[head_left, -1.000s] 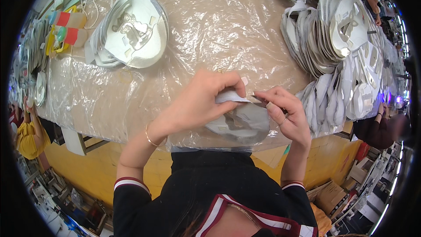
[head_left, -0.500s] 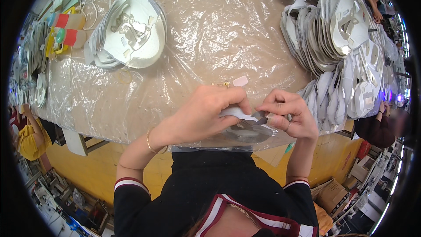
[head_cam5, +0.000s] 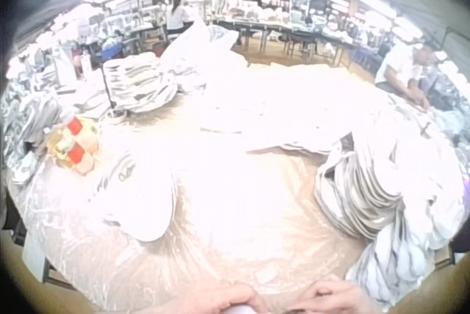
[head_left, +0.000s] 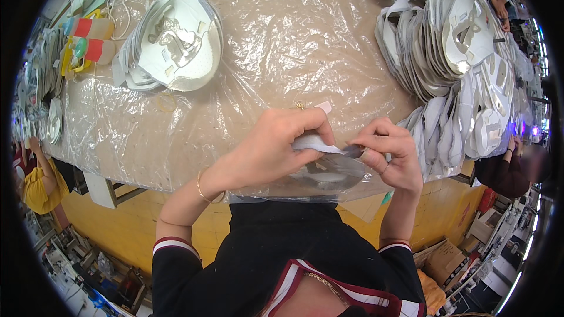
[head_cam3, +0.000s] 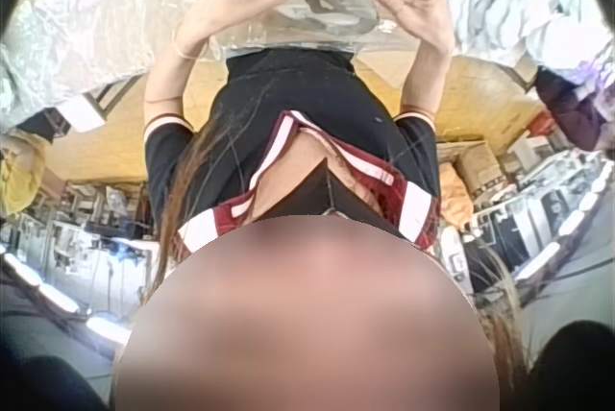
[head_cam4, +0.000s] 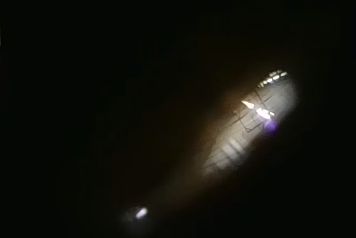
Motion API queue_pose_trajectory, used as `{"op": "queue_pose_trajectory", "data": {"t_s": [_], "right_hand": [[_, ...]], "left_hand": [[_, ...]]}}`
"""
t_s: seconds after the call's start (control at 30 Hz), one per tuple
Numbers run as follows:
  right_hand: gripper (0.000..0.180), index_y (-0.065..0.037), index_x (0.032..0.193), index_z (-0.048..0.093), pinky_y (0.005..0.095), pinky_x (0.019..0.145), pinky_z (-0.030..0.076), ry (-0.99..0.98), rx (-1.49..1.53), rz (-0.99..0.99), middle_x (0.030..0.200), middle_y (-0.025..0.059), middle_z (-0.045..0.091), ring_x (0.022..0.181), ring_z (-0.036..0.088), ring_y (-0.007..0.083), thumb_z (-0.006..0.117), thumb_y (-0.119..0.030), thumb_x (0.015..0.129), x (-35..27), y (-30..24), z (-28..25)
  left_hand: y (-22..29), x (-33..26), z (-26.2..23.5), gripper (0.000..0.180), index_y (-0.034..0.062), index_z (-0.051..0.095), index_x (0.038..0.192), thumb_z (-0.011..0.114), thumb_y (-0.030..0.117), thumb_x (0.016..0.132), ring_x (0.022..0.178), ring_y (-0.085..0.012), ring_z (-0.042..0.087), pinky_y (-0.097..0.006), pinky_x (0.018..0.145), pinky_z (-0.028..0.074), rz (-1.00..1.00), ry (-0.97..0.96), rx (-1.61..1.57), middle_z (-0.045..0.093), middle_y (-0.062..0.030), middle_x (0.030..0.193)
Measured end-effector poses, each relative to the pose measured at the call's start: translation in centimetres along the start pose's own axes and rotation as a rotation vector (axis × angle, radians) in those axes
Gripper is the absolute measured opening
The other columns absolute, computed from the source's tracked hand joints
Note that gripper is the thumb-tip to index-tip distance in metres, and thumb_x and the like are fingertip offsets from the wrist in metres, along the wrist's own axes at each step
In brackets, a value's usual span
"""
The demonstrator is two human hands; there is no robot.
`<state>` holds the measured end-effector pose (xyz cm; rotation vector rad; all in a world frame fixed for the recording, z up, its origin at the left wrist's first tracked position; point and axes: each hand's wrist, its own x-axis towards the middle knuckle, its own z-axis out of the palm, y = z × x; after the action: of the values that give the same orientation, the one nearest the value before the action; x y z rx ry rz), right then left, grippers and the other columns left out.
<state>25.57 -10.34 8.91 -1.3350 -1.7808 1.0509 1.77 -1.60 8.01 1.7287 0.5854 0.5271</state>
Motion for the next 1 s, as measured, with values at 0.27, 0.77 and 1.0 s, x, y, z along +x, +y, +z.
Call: {"op": "queue_pose_trajectory", "data": {"t_s": [0.27, 0.77, 1.0], "right_hand": [[0.031, -0.004, 0.1, 0.076, 0.0276, 0.066, 0.037, -0.014, -0.179, -0.088, 0.081, 0.0025, 0.064, 0.074, 0.054, 0.0147, 0.075, -0.03, 0.084, 0.3, -0.2, -0.2], [0.015, 0.004, 0.097, 0.069, 0.0196, 0.066, 0.044, 0.611, 0.541, 0.365, 0.08, -0.0005, 0.067, 0.071, 0.056, 0.0042, 0.068, -0.009, 0.092, -0.6, 2.0, 3.5], [0.014, 0.004, 0.095, 0.069, 0.02, 0.067, 0.042, 0.657, 0.646, 0.403, 0.08, -0.001, 0.065, 0.071, 0.055, 0.0051, 0.066, -0.008, 0.091, -0.9, 2.3, 3.7]], "left_hand": [[-0.1, 0.0, 0.0, 0.016, 0.0016, 0.066, 0.087, 0.072, -0.006, 0.074, 0.079, -0.0147, 0.071, -0.026, 0.069, 0.055, 0.036, 0.006, 0.036, 0.073, -0.0066, 0.086], [-5.6, 0.6, 0.3, 0.023, -0.0028, 0.066, 0.105, 0.074, 0.002, 0.084, 0.089, -0.013, 0.068, -0.029, 0.079, 0.055, -0.031, 0.335, -0.141, 0.07, -0.0109, 0.108], [-5.5, -0.3, -1.2, 0.034, -0.0039, 0.071, 0.101, 0.058, 0.027, 0.101, 0.078, -0.0097, 0.067, -0.026, 0.072, 0.054, -0.273, -0.062, -0.646, 0.073, -0.0061, 0.082]]}}
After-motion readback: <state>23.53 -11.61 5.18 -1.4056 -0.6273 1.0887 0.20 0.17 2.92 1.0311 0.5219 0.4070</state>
